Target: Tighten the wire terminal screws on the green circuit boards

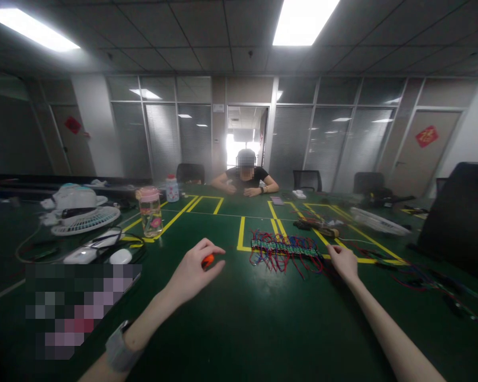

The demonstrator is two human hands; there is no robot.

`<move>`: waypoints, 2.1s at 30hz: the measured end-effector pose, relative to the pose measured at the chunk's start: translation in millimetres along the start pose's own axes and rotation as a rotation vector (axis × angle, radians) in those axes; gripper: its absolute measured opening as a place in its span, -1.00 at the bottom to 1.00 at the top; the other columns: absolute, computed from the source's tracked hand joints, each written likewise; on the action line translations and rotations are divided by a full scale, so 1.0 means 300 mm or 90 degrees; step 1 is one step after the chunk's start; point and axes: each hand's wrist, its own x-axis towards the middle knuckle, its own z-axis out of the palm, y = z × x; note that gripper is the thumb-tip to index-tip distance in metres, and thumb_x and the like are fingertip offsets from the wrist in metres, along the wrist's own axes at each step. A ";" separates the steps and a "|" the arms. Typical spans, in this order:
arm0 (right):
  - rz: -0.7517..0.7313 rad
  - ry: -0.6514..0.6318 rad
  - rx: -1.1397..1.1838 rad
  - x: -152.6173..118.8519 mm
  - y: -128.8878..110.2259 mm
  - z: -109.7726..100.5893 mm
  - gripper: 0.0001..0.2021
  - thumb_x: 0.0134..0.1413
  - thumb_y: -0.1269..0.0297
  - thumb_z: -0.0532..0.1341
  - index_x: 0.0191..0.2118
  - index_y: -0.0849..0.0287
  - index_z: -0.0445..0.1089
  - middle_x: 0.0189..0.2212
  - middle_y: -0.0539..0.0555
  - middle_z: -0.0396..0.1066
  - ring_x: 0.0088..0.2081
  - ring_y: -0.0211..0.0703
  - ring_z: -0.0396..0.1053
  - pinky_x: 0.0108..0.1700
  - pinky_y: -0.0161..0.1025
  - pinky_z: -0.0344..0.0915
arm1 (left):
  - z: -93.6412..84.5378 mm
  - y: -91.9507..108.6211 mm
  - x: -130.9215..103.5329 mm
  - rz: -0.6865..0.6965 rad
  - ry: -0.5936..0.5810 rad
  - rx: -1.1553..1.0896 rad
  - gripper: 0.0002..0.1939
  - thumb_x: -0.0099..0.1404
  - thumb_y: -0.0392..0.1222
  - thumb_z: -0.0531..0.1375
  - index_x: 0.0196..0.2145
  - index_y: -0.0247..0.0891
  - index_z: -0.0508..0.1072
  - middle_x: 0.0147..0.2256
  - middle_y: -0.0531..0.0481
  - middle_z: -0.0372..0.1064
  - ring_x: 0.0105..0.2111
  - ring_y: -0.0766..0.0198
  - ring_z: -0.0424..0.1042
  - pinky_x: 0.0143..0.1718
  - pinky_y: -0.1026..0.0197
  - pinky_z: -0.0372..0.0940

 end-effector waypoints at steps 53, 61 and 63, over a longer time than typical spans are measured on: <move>-0.474 -0.455 0.327 -0.634 -0.660 0.079 -0.75 0.18 0.42 0.15 -0.22 0.10 0.59 -0.30 0.09 0.53 -0.23 -0.05 0.36 -0.13 -0.18 0.29 | 0.025 -0.044 0.016 0.006 0.199 -0.254 -0.69 0.44 -0.11 -0.06 0.08 -0.20 0.19 -0.16 -0.05 0.31 -0.29 0.28 0.49 -0.19 0.14 0.41; -0.312 -0.529 0.416 -0.642 -0.628 0.082 -0.85 -0.03 0.44 0.30 -0.32 0.13 0.61 -0.33 0.09 0.49 -0.29 -0.09 0.41 -0.24 -0.25 0.32 | 0.065 -0.025 0.005 -0.035 0.153 -0.402 -0.67 0.36 0.04 0.06 -0.03 -0.17 0.17 -0.36 0.10 0.30 -0.48 0.29 0.53 -0.49 0.27 0.45; -0.296 -0.546 0.434 -0.636 -0.632 0.083 -0.86 -0.07 0.46 0.32 -0.35 0.16 0.61 -0.35 0.09 0.49 -0.31 -0.10 0.40 -0.25 -0.25 0.31 | 0.069 -0.015 -0.001 -0.031 0.107 -0.391 -0.69 0.35 0.02 0.08 -0.05 -0.18 0.20 -0.40 0.13 0.28 -0.51 0.30 0.52 -0.52 0.28 0.42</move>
